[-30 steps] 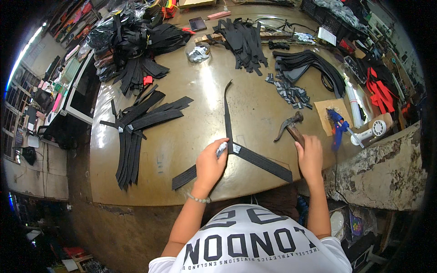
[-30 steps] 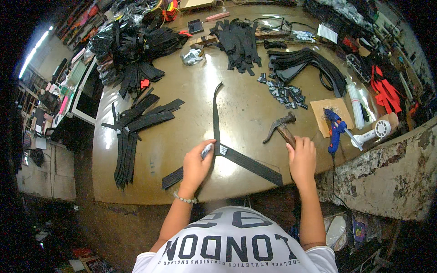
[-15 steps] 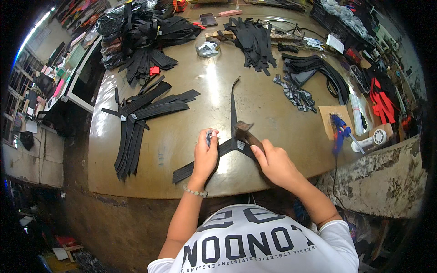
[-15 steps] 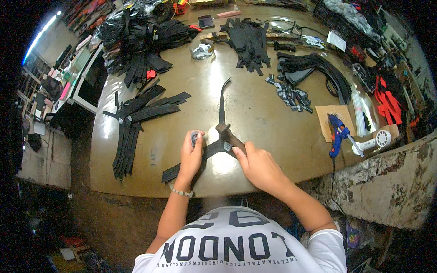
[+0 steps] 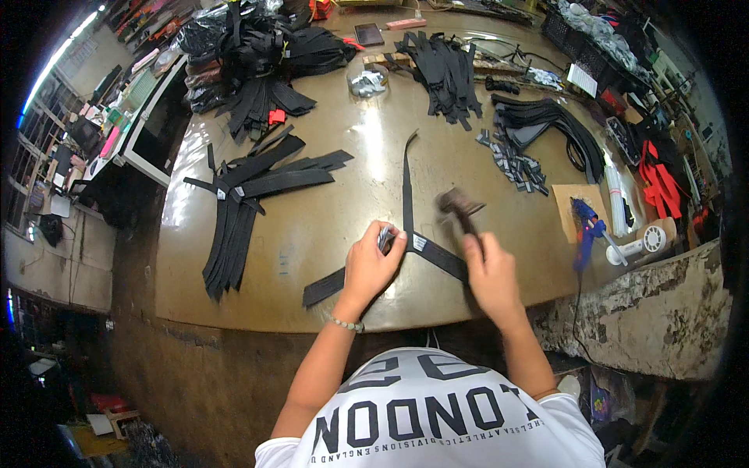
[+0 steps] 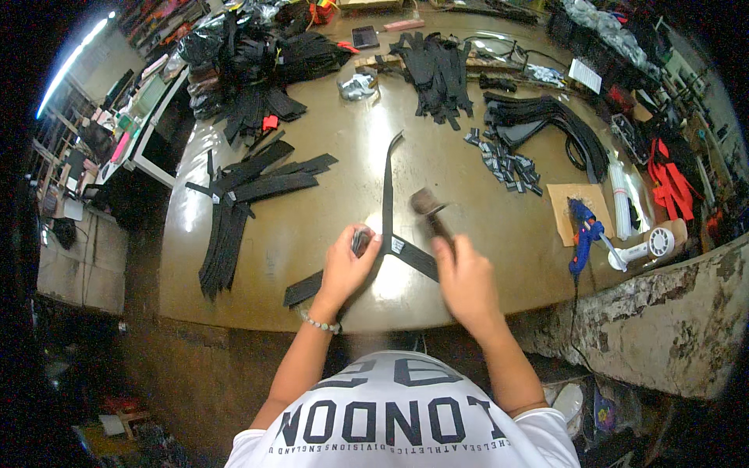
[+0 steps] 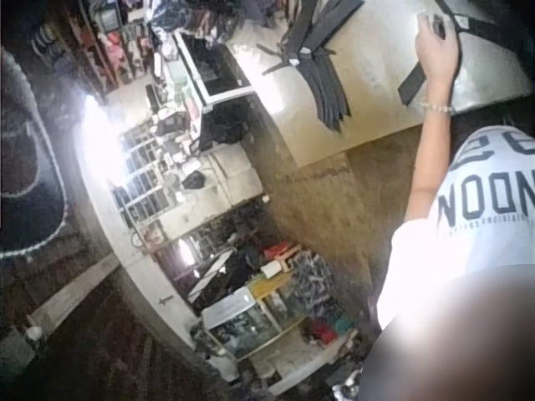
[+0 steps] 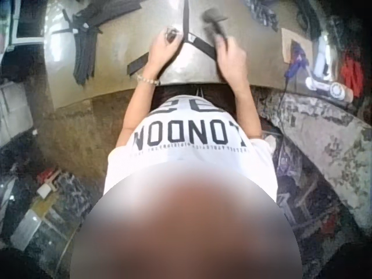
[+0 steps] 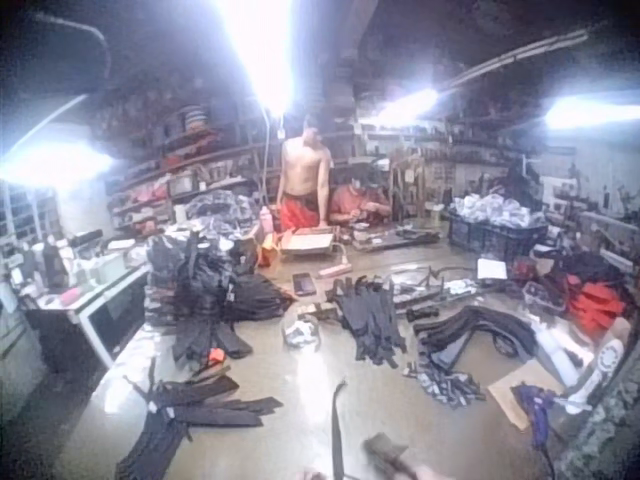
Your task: The person assembles black straps by applying hot glue and attaching small metal clips. They repeatedly pick up straps, apply glue, and press clips onto the ends, then place the finished pieces on the table.
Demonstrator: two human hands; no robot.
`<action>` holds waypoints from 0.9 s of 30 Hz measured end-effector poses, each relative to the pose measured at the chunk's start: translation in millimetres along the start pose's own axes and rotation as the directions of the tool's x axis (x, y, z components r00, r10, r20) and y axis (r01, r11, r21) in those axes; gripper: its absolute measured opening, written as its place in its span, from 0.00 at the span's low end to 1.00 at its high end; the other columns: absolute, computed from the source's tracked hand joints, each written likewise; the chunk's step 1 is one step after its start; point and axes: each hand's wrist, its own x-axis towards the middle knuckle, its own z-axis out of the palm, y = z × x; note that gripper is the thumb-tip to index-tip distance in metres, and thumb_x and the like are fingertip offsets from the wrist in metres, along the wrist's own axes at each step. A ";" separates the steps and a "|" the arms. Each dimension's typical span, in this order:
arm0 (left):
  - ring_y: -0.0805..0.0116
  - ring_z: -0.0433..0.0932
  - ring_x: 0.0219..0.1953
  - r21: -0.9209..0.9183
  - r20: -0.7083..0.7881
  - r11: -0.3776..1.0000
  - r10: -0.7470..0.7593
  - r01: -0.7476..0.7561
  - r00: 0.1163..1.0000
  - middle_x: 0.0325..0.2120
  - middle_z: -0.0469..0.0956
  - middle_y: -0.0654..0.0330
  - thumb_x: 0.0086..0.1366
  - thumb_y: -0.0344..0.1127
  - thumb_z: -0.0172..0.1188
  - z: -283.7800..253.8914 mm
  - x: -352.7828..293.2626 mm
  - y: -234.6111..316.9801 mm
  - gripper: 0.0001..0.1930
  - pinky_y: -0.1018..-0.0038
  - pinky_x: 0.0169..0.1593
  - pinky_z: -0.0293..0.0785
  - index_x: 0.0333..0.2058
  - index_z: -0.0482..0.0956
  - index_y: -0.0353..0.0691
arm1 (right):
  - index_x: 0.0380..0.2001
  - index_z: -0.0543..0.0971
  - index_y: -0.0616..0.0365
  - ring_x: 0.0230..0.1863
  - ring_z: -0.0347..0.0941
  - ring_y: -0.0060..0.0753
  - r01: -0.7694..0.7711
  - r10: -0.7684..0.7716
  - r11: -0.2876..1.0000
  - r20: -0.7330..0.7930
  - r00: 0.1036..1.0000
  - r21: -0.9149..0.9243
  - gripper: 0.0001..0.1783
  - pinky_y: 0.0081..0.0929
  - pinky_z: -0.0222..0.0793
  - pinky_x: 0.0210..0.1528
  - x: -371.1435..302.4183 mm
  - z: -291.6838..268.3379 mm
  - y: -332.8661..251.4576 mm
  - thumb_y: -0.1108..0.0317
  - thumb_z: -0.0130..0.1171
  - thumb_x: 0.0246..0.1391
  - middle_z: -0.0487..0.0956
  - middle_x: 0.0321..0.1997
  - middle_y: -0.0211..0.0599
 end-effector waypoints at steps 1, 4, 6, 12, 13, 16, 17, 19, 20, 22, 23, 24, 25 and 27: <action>0.48 0.82 0.31 0.071 0.017 0.997 -0.032 0.031 0.999 0.28 0.82 0.48 0.60 0.51 0.63 0.5 -1.4 4.8 0.21 0.63 0.35 0.75 0.40 0.76 0.38 | 0.37 0.74 0.64 0.38 0.76 0.67 -0.027 0.024 0.999 -0.105 0.994 -0.026 0.24 0.52 0.70 0.38 3.2 -6.8 5.7 0.49 0.50 0.65 0.79 0.33 0.62; 0.49 0.81 0.30 0.304 0.005 0.952 -0.018 0.016 1.000 0.27 0.81 0.47 0.49 0.60 0.70 5.4 -3.8 19.7 0.31 0.60 0.35 0.76 0.39 0.77 0.37 | 0.42 0.77 0.63 0.41 0.77 0.60 -0.034 -0.043 0.979 -0.370 0.928 -0.201 0.23 0.46 0.71 0.42 12.6 -28.5 32.2 0.50 0.54 0.62 0.80 0.38 0.57; 0.46 0.81 0.30 0.394 0.023 0.919 0.012 -0.020 1.000 0.26 0.81 0.48 0.49 0.61 0.69 9.3 -5.7 26.6 0.32 0.58 0.35 0.76 0.39 0.76 0.37 | 0.41 0.77 0.64 0.40 0.76 0.57 -0.126 0.002 0.948 -0.393 0.920 -0.291 0.23 0.44 0.71 0.42 16.1 -40.0 55.0 0.51 0.55 0.62 0.79 0.40 0.50; 0.48 0.81 0.29 0.300 0.003 0.954 -0.011 0.010 1.000 0.23 0.80 0.49 0.59 0.44 0.60 8.8 -6.2 19.0 0.16 0.56 0.35 0.73 0.43 0.77 0.44 | 0.42 0.76 0.62 0.41 0.76 0.54 -0.166 -0.029 0.895 -0.425 0.905 -0.415 0.22 0.45 0.71 0.41 6.1 -37.7 96.2 0.51 0.55 0.62 0.79 0.40 0.46; 0.47 0.80 0.29 0.289 0.004 0.957 0.011 -0.011 1.000 0.23 0.79 0.49 0.59 0.43 0.60 8.3 -6.5 16.9 0.15 0.57 0.35 0.73 0.43 0.77 0.44 | 0.42 0.76 0.62 0.41 0.76 0.53 -0.170 -0.013 0.892 -0.400 0.916 -0.419 0.21 0.45 0.71 0.42 5.9 -35.9 97.1 0.51 0.55 0.62 0.78 0.40 0.46; 0.46 0.79 0.33 0.265 -0.004 0.962 0.072 -0.069 0.997 0.29 0.80 0.50 0.59 0.36 0.58 6.8 -9.0 14.2 0.13 0.57 0.37 0.73 0.43 0.78 0.44 | 0.43 0.75 0.61 0.43 0.76 0.51 -0.161 -0.050 0.851 -0.383 0.922 -0.500 0.21 0.44 0.71 0.43 6.9 -31.8 95.1 0.52 0.55 0.62 0.78 0.40 0.44; 0.47 0.79 0.34 0.244 -0.021 0.963 0.126 -0.117 0.992 0.32 0.81 0.51 0.59 0.34 0.59 4.9 -10.2 14.0 0.12 0.57 0.37 0.74 0.42 0.78 0.43 | 0.44 0.74 0.61 0.43 0.75 0.50 -0.155 -0.076 0.828 -0.382 0.921 -0.539 0.21 0.43 0.71 0.43 6.7 -30.8 94.4 0.52 0.55 0.62 0.78 0.41 0.44; 0.50 0.79 0.35 0.236 -0.096 0.950 0.233 -0.205 0.968 0.35 0.80 0.54 0.59 0.31 0.59 -1.2 -14.9 14.3 0.13 0.59 0.36 0.74 0.44 0.78 0.44 | 0.44 0.74 0.60 0.43 0.75 0.50 -0.147 -0.106 0.810 -0.387 0.916 -0.568 0.20 0.43 0.71 0.43 7.2 -29.3 94.3 0.52 0.55 0.62 0.78 0.41 0.44; 0.51 0.79 0.35 0.257 -0.118 0.946 0.233 -0.197 0.965 0.34 0.79 0.55 0.59 0.31 0.60 -5.4 -18.6 14.4 0.14 0.60 0.35 0.75 0.45 0.78 0.44 | 0.44 0.74 0.60 0.43 0.75 0.50 -0.160 -0.100 0.795 -0.387 0.917 -0.585 0.20 0.42 0.71 0.43 7.3 -28.3 94.9 0.52 0.54 0.62 0.78 0.41 0.44; 0.52 0.79 0.34 0.321 -0.159 0.935 0.206 -0.147 0.965 0.33 0.78 0.55 0.59 0.33 0.61 -16.2 -28.7 13.0 0.15 0.62 0.34 0.75 0.46 0.79 0.46 | 0.44 0.74 0.59 0.43 0.75 0.50 -0.152 -0.132 0.786 -0.403 0.905 -0.599 0.20 0.43 0.70 0.42 6.8 -26.6 96.9 0.52 0.54 0.62 0.78 0.41 0.44; 0.54 0.80 0.33 0.328 -0.162 0.938 0.170 -0.110 0.972 0.32 0.78 0.53 0.62 0.38 0.62 -19.1 -33.3 12.3 0.15 0.64 0.36 0.75 0.47 0.80 0.46 | 0.44 0.74 0.59 0.43 0.75 0.51 -0.164 -0.132 0.774 -0.410 0.902 -0.611 0.20 0.43 0.70 0.42 6.4 -25.6 98.0 0.52 0.54 0.62 0.78 0.41 0.44; 0.53 0.81 0.34 0.368 -0.092 0.928 0.107 -0.066 0.990 0.38 0.77 0.55 0.62 0.41 0.63 -21.5 -37.1 11.2 0.17 0.63 0.37 0.76 0.49 0.80 0.46 | 0.44 0.74 0.59 0.43 0.75 0.51 -0.159 -0.138 0.773 -0.407 0.903 -0.615 0.20 0.43 0.70 0.42 6.3 -24.7 99.0 0.52 0.54 0.63 0.78 0.41 0.44; 0.52 0.81 0.34 0.382 -0.051 0.923 0.062 -0.038 0.997 0.41 0.76 0.55 0.61 0.41 0.63 -21.9 -40.4 10.2 0.17 0.63 0.38 0.77 0.49 0.79 0.46 | 0.44 0.74 0.59 0.42 0.75 0.51 -0.171 -0.132 0.764 -0.411 0.902 -0.622 0.20 0.44 0.70 0.42 5.9 -24.0 99.8 0.51 0.53 0.63 0.78 0.41 0.44; 0.50 0.81 0.36 0.360 0.025 0.933 0.019 -0.027 1.000 0.48 0.72 0.57 0.61 0.40 0.63 -22.8 -41.1 7.4 0.18 0.60 0.39 0.77 0.49 0.77 0.44 | 0.44 0.74 0.59 0.42 0.75 0.52 -0.181 -0.125 0.754 -0.408 0.904 -0.632 0.20 0.44 0.70 0.42 6.5 -23.2 100.5 0.51 0.53 0.63 0.78 0.41 0.45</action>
